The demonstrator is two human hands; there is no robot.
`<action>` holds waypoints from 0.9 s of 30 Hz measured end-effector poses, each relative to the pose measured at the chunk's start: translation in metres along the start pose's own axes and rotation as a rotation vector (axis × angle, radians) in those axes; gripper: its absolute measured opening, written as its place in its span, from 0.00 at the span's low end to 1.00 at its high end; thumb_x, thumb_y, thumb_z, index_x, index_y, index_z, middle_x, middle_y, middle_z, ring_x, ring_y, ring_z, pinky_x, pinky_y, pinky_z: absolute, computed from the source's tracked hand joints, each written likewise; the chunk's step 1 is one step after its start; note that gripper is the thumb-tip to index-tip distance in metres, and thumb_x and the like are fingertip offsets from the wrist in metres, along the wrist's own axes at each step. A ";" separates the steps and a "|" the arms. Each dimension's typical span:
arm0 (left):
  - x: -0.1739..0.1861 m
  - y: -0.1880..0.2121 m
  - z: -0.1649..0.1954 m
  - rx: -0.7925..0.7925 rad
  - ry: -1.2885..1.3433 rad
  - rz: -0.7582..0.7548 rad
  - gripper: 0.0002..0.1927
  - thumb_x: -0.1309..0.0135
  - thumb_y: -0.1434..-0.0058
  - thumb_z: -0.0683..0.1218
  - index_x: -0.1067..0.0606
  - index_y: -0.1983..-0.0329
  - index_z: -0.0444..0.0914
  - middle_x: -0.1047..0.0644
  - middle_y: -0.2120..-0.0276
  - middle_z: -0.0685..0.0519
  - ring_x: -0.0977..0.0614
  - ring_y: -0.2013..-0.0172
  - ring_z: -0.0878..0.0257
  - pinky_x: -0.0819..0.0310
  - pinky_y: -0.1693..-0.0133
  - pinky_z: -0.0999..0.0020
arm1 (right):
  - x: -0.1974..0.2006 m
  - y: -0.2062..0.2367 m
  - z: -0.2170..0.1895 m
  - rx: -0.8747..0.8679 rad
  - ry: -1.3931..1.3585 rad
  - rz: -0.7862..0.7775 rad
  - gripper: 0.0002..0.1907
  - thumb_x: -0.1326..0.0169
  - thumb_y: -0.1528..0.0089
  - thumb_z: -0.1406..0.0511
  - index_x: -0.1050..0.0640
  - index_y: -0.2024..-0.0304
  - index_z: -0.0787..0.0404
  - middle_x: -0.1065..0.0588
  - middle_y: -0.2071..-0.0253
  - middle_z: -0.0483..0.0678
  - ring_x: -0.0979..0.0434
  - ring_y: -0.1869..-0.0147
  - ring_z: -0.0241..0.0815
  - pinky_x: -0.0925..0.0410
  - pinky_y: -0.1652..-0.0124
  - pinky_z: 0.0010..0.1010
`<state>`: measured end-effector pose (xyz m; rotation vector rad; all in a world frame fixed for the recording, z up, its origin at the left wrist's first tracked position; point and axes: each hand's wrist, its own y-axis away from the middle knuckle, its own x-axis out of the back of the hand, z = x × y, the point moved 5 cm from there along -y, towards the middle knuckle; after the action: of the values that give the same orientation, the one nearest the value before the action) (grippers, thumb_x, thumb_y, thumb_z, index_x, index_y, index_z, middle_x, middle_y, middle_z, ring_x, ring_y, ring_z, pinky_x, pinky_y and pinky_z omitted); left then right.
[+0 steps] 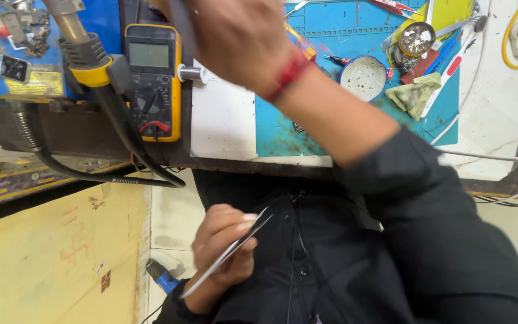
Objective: The person uses a hot air rework station and tweezers to heat and reposition a small component on a circuit board. They then use a soldering iron to reflow solder on the board's pads. The work is performed on a cluttered electronics workbench with tools and components visible.
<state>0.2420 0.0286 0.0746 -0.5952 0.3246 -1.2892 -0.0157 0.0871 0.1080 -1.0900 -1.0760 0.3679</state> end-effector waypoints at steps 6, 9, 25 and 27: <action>0.001 -0.007 -0.041 0.031 0.151 0.217 0.15 0.46 0.28 0.47 0.30 0.44 0.34 0.20 0.59 0.46 0.19 0.65 0.59 0.24 0.65 0.70 | 0.121 0.079 -0.002 -0.637 -0.560 -0.049 0.10 0.41 0.32 0.71 0.28 0.52 0.62 0.22 0.64 0.51 0.19 0.65 0.41 0.28 0.64 0.29; -0.021 -0.019 -0.075 0.252 0.196 0.184 0.09 0.49 0.23 0.41 0.27 0.44 0.32 0.21 0.58 0.44 0.19 0.65 0.61 0.21 0.60 0.68 | 0.149 0.132 -0.009 -0.883 -0.720 -0.010 0.17 0.51 0.32 0.68 0.32 0.41 0.67 0.22 0.53 0.54 0.18 0.56 0.42 0.25 0.55 0.30; -0.092 -0.051 -0.130 0.345 0.067 -0.028 0.08 0.44 0.28 0.38 0.29 0.48 0.34 0.17 0.54 0.49 0.18 0.63 0.72 0.26 0.64 0.80 | 0.154 0.218 0.007 -1.214 -0.721 -0.093 0.14 0.44 0.31 0.74 0.29 0.43 0.67 0.22 0.56 0.49 0.22 0.55 0.31 0.28 0.54 0.23; -0.093 -0.051 -0.132 0.349 0.060 -0.023 0.08 0.44 0.28 0.37 0.30 0.48 0.34 0.17 0.54 0.49 0.18 0.64 0.73 0.26 0.65 0.80 | 0.149 0.203 0.009 -1.114 -0.645 -0.193 0.14 0.43 0.33 0.74 0.26 0.46 0.68 0.21 0.57 0.50 0.21 0.57 0.31 0.29 0.55 0.24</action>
<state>0.1052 0.0789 -0.0119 -0.2652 0.1359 -1.3494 0.0968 0.2920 0.0131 -1.8766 -2.0573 -0.0999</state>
